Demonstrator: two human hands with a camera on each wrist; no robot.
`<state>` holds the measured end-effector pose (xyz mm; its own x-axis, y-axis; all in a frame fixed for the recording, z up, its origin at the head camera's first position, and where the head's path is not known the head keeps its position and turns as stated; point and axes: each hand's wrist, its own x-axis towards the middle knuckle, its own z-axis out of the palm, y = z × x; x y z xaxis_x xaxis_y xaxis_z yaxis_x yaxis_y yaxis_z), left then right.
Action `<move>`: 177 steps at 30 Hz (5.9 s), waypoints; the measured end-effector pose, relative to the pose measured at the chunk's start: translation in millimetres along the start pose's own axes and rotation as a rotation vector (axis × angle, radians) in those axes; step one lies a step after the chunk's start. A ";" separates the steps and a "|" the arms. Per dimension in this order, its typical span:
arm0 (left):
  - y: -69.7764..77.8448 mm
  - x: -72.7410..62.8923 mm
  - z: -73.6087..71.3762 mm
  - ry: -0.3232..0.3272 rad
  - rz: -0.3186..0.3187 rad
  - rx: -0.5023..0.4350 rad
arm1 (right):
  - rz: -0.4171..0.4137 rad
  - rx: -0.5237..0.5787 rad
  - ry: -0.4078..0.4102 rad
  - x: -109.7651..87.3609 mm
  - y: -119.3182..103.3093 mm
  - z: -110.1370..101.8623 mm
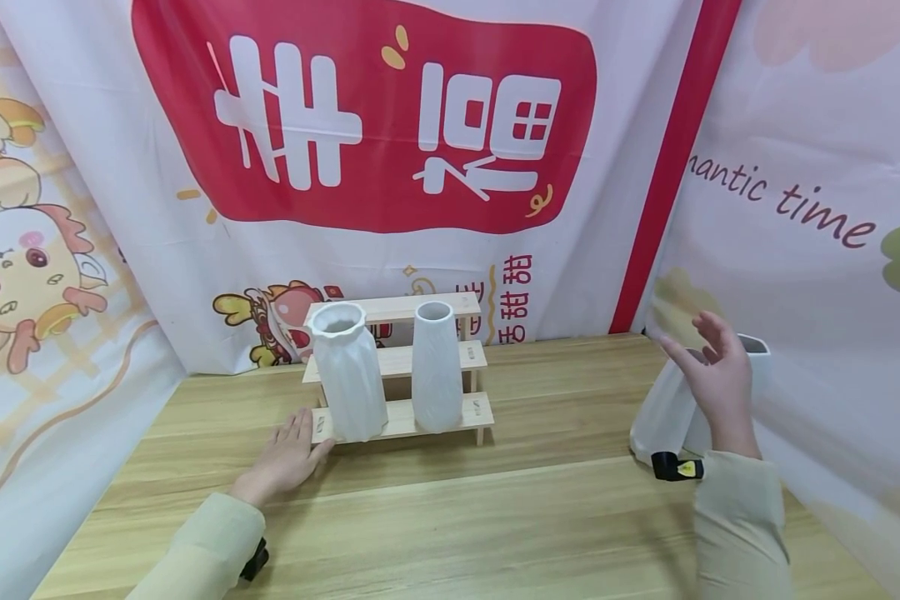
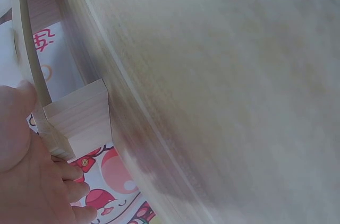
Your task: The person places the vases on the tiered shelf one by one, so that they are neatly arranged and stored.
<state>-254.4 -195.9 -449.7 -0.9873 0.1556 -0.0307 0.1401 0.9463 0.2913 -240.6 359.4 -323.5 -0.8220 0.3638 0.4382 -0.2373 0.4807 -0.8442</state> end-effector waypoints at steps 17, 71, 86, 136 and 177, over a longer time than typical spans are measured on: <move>-1.6 1.1 1.2 -0.009 -0.011 0.000 | 0.007 -0.113 -0.160 -0.1 39.8 -5.4; -2.3 1.8 1.6 -0.008 -0.001 -0.002 | 0.028 -0.156 -0.073 -2.9 40.0 0.7; -3.0 1.4 2.0 -0.007 0.003 -0.010 | -0.011 -0.236 -0.033 9.3 20.3 -3.1; -2.0 1.5 1.1 -0.012 -0.003 0.009 | -0.143 -0.074 -0.327 44.9 -138.3 100.0; -3.1 3.3 4.4 -0.003 -0.025 -0.026 | -0.195 0.124 -0.485 43.0 -206.1 203.8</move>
<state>-257.8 -197.1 -454.9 -0.9903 0.1327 -0.0412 0.1132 0.9424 0.3149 -332.6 113.4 -193.6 -0.8946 -0.1475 0.4219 -0.4444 0.3942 -0.8044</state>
